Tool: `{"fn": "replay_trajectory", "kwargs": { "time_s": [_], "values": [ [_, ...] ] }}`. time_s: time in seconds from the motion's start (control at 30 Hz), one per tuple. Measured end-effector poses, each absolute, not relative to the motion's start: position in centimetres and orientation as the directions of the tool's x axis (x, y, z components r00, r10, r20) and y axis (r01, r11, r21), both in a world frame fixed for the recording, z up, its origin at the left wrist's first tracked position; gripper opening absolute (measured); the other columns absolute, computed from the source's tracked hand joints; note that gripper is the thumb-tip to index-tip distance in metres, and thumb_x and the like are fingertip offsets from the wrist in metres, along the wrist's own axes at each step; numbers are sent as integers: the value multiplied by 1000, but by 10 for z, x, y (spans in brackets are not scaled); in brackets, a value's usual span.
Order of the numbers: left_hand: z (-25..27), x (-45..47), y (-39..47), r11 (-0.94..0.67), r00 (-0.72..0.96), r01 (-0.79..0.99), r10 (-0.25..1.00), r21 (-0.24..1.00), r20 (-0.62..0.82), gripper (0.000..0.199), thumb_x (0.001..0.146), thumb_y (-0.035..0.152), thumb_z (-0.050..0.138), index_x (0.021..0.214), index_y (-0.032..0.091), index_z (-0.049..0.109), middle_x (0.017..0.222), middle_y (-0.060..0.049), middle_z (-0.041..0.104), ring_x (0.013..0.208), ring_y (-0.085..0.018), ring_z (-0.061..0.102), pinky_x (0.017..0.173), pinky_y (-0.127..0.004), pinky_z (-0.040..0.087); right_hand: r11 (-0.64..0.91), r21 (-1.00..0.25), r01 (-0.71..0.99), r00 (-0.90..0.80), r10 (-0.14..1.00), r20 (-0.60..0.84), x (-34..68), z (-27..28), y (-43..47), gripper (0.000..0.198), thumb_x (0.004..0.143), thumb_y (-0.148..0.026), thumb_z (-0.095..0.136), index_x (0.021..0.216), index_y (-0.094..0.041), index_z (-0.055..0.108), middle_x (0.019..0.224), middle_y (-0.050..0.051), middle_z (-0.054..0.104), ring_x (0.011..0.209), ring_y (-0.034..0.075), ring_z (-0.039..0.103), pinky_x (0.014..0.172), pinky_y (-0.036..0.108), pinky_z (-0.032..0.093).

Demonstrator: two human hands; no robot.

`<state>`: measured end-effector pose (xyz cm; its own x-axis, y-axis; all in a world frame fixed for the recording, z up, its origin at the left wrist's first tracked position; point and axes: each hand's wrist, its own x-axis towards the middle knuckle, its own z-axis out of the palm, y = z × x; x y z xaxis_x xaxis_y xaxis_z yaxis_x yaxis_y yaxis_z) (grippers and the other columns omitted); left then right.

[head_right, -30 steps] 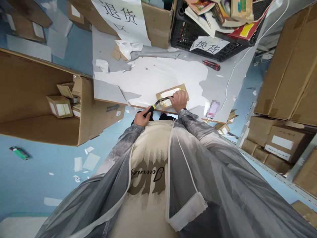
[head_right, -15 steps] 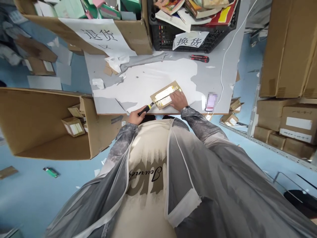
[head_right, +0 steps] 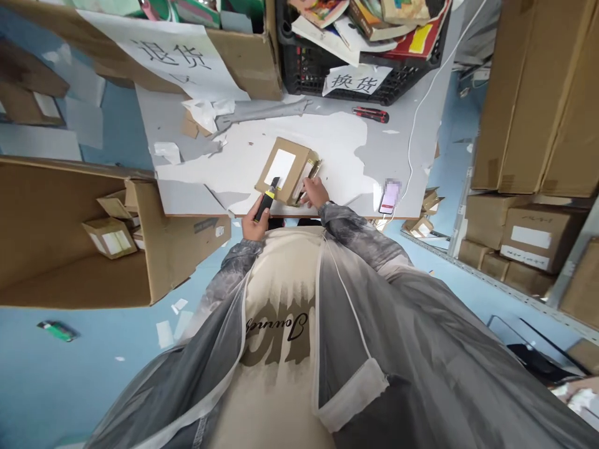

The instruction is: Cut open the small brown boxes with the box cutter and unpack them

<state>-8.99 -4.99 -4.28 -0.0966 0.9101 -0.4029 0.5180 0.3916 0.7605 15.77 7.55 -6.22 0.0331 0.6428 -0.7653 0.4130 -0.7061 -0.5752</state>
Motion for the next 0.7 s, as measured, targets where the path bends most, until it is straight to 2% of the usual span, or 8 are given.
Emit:
{"fn": "replay_trajectory", "kwargs": {
  "time_s": [0.07, 0.13, 0.2, 0.3, 0.4, 0.47, 0.57, 0.7],
  "values": [
    [-55, -81, -55, 462, -178, 479, 884, 746, -433, 112, 114, 86, 69, 197, 17, 41, 163, -23, 80, 137, -34, 86, 120, -42, 69, -792, -533, 299, -42, 547, -836, 150, -52, 69, 47, 107, -65, 78, 109, -33, 43, 100, -2, 78, 73, 23, 85, 49, 28, 57],
    [-68, -76, -53, 527, -253, 429, 850, 734, -463, 127, 108, 87, 78, 202, 18, 27, 177, -25, 69, 141, -35, 84, 125, -44, 67, -764, -545, 344, -89, 552, -829, 144, -43, 65, 45, 100, -48, 86, 105, -32, 44, 99, -3, 78, 72, 21, 83, 46, 23, 49],
    [-81, -74, -43, 564, -329, 361, 822, 742, -465, 135, 106, 85, 84, 204, 20, 17, 191, -27, 54, 144, -36, 82, 128, -45, 66, -632, -584, 510, -132, 613, -779, 138, -35, 67, 36, 99, -37, 84, 102, -31, 49, 102, -3, 81, 71, 20, 82, 49, 25, 51],
    [-99, -74, -21, 577, -445, 237, 780, 782, -440, 135, 108, 77, 85, 205, 24, 7, 202, -24, 35, 146, -34, 79, 132, -48, 63, -247, -578, 777, -237, 736, -634, 126, -28, 81, 19, 103, -29, 77, 101, -29, 58, 107, 2, 87, 85, 26, 85, 71, 35, 65],
    [-112, -75, 5, 556, -499, 139, 754, 819, -427, 123, 115, 75, 76, 205, 25, 8, 199, -22, 42, 141, -31, 78, 136, -50, 59, 170, -442, 881, -401, 763, -507, 104, -25, 105, 3, 112, -25, 69, 114, -26, 68, 110, 12, 89, 110, 37, 86, 99, 44, 66],
    [-118, -76, 22, 517, -522, 87, 752, 852, -403, 115, 119, 76, 70, 203, 20, 16, 196, -24, 45, 143, -31, 77, 138, -48, 56, 371, -346, 862, -504, 708, -495, 88, -23, 123, 14, 117, -23, 63, 129, -22, 71, 112, 17, 89, 116, 40, 85, 105, 46, 64],
    [-122, -82, 43, 444, -557, 10, 747, 896, -364, 110, 120, 77, 68, 202, 18, 24, 198, -25, 41, 150, -32, 74, 139, -46, 54, 576, -232, 784, -606, 629, -486, 69, -17, 155, 27, 124, -28, 55, 145, -18, 70, 125, 21, 88, 119, 39, 82, 105, 46, 63],
    [-125, -94, 58, 414, -547, -50, 750, 909, -372, 110, 116, 75, 77, 202, 27, 28, 197, -21, 45, 146, -33, 76, 134, -48, 58, 759, -125, 639, -724, 539, -430, 60, -11, 206, 47, 127, -50, 59, 159, -17, 69, 163, 26, 73, 134, 41, 74, 109, 54, 63]
  ]
}}
